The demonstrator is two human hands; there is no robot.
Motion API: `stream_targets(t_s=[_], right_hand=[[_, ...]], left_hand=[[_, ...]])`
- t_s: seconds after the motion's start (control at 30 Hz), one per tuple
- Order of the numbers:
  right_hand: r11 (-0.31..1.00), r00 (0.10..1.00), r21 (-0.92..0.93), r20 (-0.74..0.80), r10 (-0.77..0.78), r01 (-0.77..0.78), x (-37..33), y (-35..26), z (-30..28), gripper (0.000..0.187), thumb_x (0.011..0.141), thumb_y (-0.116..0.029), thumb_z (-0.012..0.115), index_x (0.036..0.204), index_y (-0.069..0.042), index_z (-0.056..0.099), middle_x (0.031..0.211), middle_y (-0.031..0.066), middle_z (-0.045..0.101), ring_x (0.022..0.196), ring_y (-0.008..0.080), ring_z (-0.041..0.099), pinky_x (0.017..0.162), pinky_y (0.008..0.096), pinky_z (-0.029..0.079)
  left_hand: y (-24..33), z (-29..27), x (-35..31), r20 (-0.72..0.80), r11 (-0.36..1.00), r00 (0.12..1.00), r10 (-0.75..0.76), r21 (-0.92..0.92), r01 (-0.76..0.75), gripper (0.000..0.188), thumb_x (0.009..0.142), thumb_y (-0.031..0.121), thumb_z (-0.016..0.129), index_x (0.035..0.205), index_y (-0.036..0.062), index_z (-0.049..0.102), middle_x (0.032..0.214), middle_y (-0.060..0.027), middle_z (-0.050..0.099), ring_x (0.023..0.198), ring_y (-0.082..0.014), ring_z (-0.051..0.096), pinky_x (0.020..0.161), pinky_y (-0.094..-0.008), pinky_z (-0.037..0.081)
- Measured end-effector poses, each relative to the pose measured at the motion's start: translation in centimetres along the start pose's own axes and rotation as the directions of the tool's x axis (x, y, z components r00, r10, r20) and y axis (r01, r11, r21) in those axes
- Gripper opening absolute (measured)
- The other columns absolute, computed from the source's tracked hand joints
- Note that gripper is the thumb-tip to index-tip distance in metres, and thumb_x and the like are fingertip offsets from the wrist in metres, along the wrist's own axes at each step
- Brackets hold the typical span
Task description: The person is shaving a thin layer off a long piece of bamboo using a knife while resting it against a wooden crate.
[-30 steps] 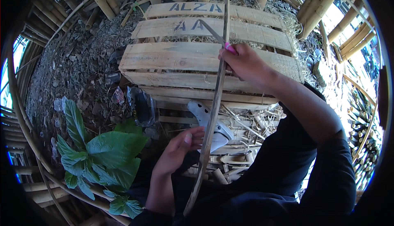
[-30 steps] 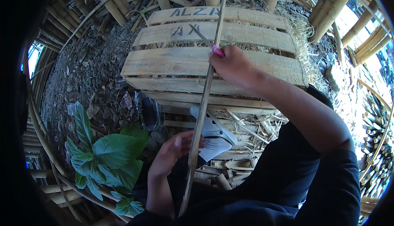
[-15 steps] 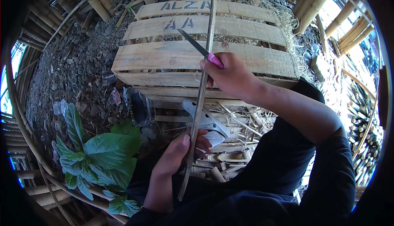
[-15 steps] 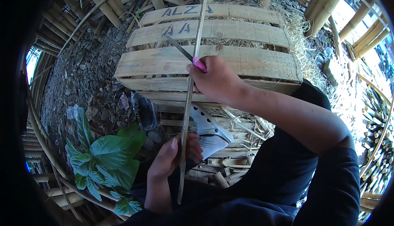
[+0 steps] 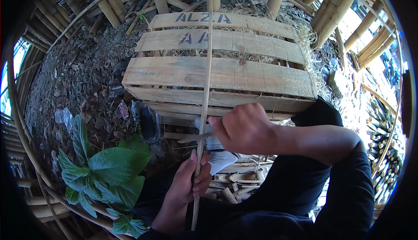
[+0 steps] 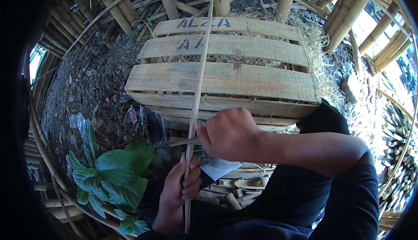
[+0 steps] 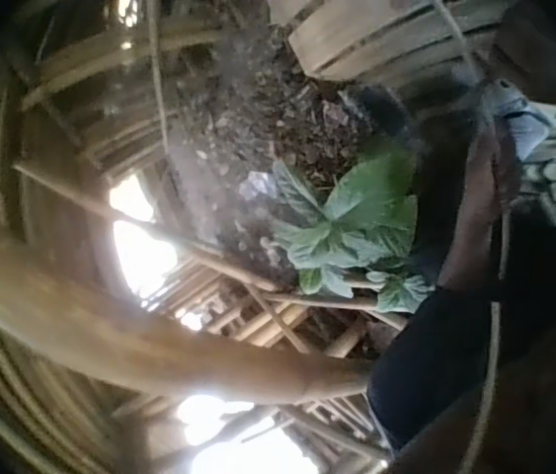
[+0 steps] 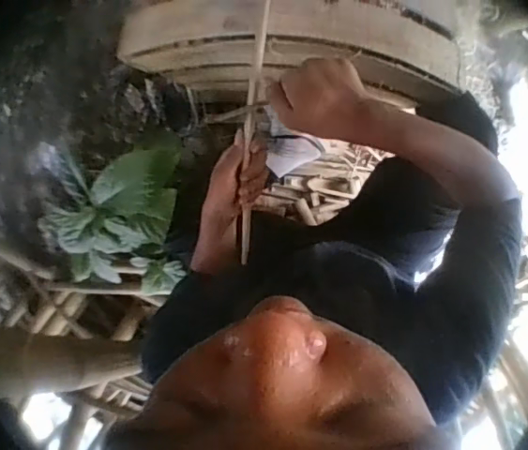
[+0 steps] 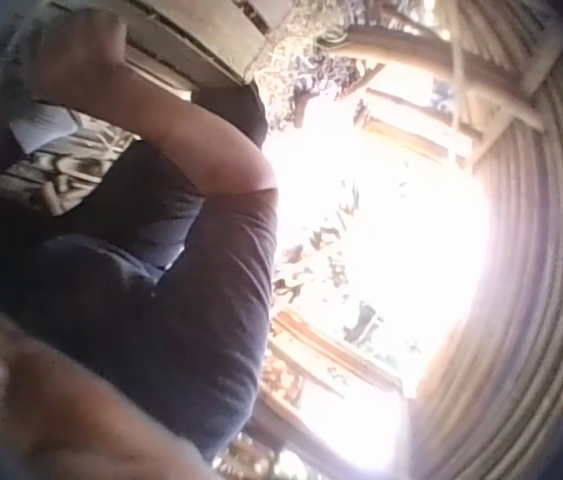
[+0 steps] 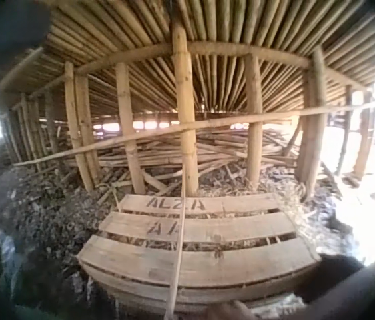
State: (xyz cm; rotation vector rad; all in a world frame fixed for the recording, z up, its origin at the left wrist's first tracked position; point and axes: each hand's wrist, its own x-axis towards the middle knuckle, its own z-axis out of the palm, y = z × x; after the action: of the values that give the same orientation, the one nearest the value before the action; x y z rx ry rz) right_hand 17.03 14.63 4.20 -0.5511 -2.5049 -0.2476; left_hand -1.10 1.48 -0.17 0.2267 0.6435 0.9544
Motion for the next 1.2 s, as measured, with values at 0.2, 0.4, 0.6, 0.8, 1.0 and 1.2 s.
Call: stream_targets(t_s=[0.2, 0.4, 0.6, 0.8, 1.0, 1.2], right_hand=[[0.987, 0.994, 0.163, 0.110, -0.012, -0.006, 0.4, -0.9, 1.4, 0.037, 0.090, -0.021, 0.056, 0.056, -0.005, 0.056, 0.049, 0.0087, 0.054, 0.041, 0.0211, 0.055, 0.037, 0.0355, 0.045], [0.906, 0.677, -0.187, 0.611, 0.410, -0.380, 4.7, -0.4, 0.3, 0.047, 0.097, -0.035, 0.039, 0.064, -0.012, 0.064, 0.055, 0.0057, 0.061, 0.053, 0.0219, 0.065, 0.051, 0.0375, 0.054], [0.975, 0.931, 0.102, 0.332, 0.151, -0.195, 2.6, -1.8, 1.0, 0.042, 0.090, -0.029, 0.053, 0.053, -0.011, 0.057, 0.049, 0.0066, 0.057, 0.045, 0.0239, 0.060, 0.044, 0.0370, 0.050], [0.962, 0.967, 0.228, 0.240, 0.091, -0.148, 2.5, -2.7, 1.6, 0.039, 0.088, -0.023, 0.057, 0.051, -0.010, 0.055, 0.047, 0.0073, 0.054, 0.042, 0.0247, 0.057, 0.040, 0.0375, 0.047], [0.981, 0.994, 0.187, 0.098, 0.040, -0.058, 2.4, -3.5, 2.3, 0.030, 0.080, -0.014, 0.066, 0.053, -0.010, 0.052, 0.048, 0.0043, 0.050, 0.038, 0.0227, 0.051, 0.036, 0.0357, 0.042], [0.996, 0.995, 0.073, -0.081, 0.052, -0.046, 2.3, -3.1, 3.5, 0.028, 0.078, -0.013, 0.067, 0.057, -0.010, 0.049, 0.049, 0.0025, 0.050, 0.038, 0.0190, 0.050, 0.036, 0.0339, 0.041]], left_hand=[[0.6, 0.4, -0.8, -0.102, 1.000, 0.995, -0.011, -0.025, 0.009, 0.036, 0.103, 0.044, 0.032, 0.091, 0.0114, 0.039, 0.052, 0.0040, 0.030, 0.033, -0.0038, 0.024, 0.028, -0.0183, 0.020], [0.7, 0.3, -2.2, -0.046, 0.997, 0.999, -0.019, -0.074, 0.016, 0.039, 0.103, 0.046, 0.030, 0.094, 0.0103, 0.040, 0.058, 0.0029, 0.032, 0.037, -0.0045, 0.026, 0.031, -0.0195, 0.023], [1.5, 0.2, -2.0, -0.114, 1.000, 0.993, 0.002, -0.017, -0.004, 0.038, 0.103, 0.046, 0.029, 0.094, 0.0113, 0.040, 0.058, 0.0028, 0.032, 0.038, -0.0049, 0.025, 0.031, -0.0196, 0.021], [1.0, 0.6, -2.2, -0.200, 0.998, 0.978, 0.056, 0.019, -0.053, 0.036, 0.103, 0.046, 0.034, 0.092, 0.0122, 0.041, 0.055, 0.0056, 0.030, 0.036, -0.0025, 0.022, 0.031, -0.0193, 0.018], [1.5, -0.2, -2.4, -0.130, 0.998, 0.990, 0.056, -0.017, -0.059, 0.038, 0.103, 0.047, 0.030, 0.095, 0.0122, 0.042, 0.058, 0.0028, 0.031, 0.037, -0.0046, 0.024, 0.032, -0.0202, 0.020], [1.9, 0.1, -1.7, -0.153, 0.997, 0.985, 0.081, 0.025, -0.078, 0.035, 0.103, 0.046, 0.034, 0.092, 0.0134, 0.041, 0.055, 0.0053, 0.029, 0.036, -0.0033, 0.023, 0.031, -0.0188, 0.017]])
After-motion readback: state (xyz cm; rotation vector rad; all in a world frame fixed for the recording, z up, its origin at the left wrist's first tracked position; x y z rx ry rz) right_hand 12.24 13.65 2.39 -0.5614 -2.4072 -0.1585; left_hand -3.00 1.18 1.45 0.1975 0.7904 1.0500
